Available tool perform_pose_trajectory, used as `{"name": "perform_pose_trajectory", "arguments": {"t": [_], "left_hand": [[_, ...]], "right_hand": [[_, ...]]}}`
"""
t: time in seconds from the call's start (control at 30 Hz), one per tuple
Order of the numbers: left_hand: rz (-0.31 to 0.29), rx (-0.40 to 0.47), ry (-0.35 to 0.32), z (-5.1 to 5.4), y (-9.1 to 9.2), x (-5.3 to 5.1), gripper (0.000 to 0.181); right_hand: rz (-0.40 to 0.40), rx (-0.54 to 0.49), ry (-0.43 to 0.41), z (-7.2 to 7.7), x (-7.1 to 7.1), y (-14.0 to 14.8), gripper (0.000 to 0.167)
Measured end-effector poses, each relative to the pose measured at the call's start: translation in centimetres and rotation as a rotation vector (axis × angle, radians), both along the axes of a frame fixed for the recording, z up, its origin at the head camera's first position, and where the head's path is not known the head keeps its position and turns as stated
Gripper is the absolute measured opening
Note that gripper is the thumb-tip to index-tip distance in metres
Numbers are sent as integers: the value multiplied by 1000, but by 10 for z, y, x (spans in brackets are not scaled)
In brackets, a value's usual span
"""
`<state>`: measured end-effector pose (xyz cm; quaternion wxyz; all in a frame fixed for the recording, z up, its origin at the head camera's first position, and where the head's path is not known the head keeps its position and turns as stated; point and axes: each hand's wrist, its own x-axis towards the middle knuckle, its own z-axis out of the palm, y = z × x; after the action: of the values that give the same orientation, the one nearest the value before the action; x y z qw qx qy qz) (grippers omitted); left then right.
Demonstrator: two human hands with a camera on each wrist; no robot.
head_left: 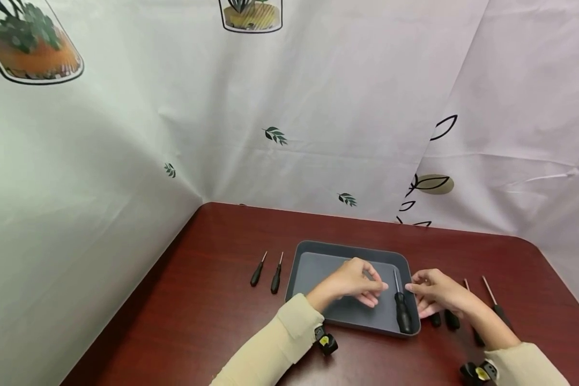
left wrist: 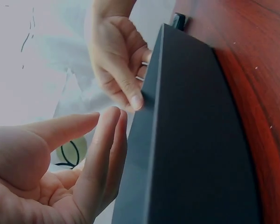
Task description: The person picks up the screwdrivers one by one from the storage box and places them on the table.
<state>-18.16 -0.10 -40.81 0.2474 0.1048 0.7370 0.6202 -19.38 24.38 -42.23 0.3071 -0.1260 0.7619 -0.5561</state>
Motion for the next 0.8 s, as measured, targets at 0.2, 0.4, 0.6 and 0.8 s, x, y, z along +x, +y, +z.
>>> {"name": "perform_pose_trajectory", "arguments": {"t": [0.2,0.4,0.6,0.8], "left_hand": [[38,-27,-34,-2,10,5,10],[13,-56,-68,-5,22,11,16],[41,-134,5,-8,30,13,18],[75,-207,50,-10,34,12,19]], "right_hand": [[8,-13,2,1,0,0,35],[8,-7,-4,0,0,1,40],[8,-3,-2,1,0,1,43],[12,-6,-10,1,0,1,45]]}}
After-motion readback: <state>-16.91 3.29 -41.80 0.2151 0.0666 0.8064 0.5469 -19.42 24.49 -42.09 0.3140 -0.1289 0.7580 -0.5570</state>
